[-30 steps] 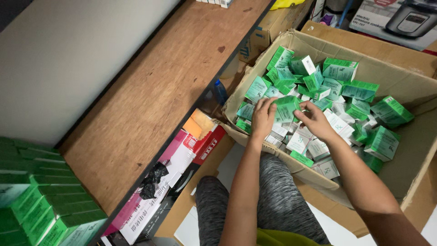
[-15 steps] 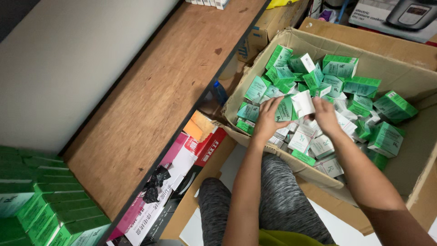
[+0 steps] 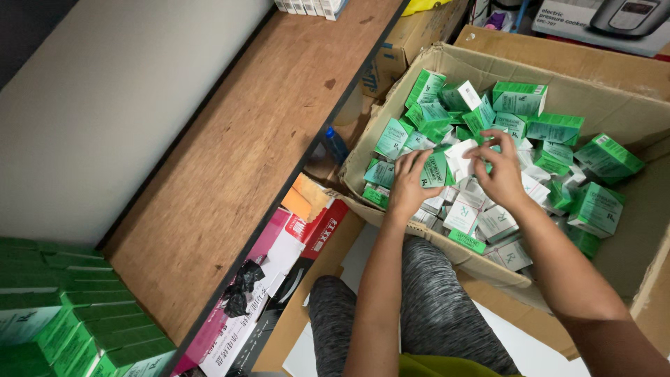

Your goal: The person repeatedly picks small green and white boxes from a large cardboard box and places them onto a nearby shelf. The person handles the boxes one at a time, arranging them in rows on the shelf.

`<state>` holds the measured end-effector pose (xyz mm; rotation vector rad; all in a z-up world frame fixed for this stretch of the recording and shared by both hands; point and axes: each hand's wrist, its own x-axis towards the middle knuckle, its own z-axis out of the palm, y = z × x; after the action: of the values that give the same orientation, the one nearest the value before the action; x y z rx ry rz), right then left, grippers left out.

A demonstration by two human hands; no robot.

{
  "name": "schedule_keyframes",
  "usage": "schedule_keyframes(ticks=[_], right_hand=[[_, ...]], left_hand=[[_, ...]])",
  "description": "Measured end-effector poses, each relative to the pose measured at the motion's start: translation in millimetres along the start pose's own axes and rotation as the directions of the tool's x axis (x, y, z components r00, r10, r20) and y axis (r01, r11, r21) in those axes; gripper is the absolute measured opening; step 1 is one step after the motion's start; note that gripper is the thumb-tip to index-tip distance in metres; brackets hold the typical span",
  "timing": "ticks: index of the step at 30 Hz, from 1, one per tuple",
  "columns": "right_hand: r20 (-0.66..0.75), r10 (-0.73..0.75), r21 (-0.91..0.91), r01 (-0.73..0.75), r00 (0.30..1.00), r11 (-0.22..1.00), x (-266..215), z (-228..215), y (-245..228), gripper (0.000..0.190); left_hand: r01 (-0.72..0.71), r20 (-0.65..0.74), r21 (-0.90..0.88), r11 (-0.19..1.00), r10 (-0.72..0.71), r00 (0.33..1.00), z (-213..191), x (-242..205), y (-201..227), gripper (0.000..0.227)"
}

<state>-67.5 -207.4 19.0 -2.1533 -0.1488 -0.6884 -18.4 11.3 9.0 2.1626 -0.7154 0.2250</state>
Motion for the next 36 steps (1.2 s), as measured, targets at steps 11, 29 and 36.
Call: schedule_keyframes(ticks=[11,29,36], right_hand=[[0.064,0.258,0.049,-0.262,0.964,0.964,-17,30,38,0.02],[0.416,-0.04,-0.137,0.106,0.908,0.985,1,-14,33,0.051],[0.543,0.092,0.093,-0.169,0.835,0.981,-3,-7,54,0.046]], left_hand=[[-0.092,0.087,0.334,0.938,0.067,0.994,2,-4,6,0.091],[0.05,0.261,0.152,0.987,-0.088,0.961,25,-1,-25,0.092],[0.076,0.251,-0.165,0.983,-0.032,0.967,38,-7,-47,0.061]])
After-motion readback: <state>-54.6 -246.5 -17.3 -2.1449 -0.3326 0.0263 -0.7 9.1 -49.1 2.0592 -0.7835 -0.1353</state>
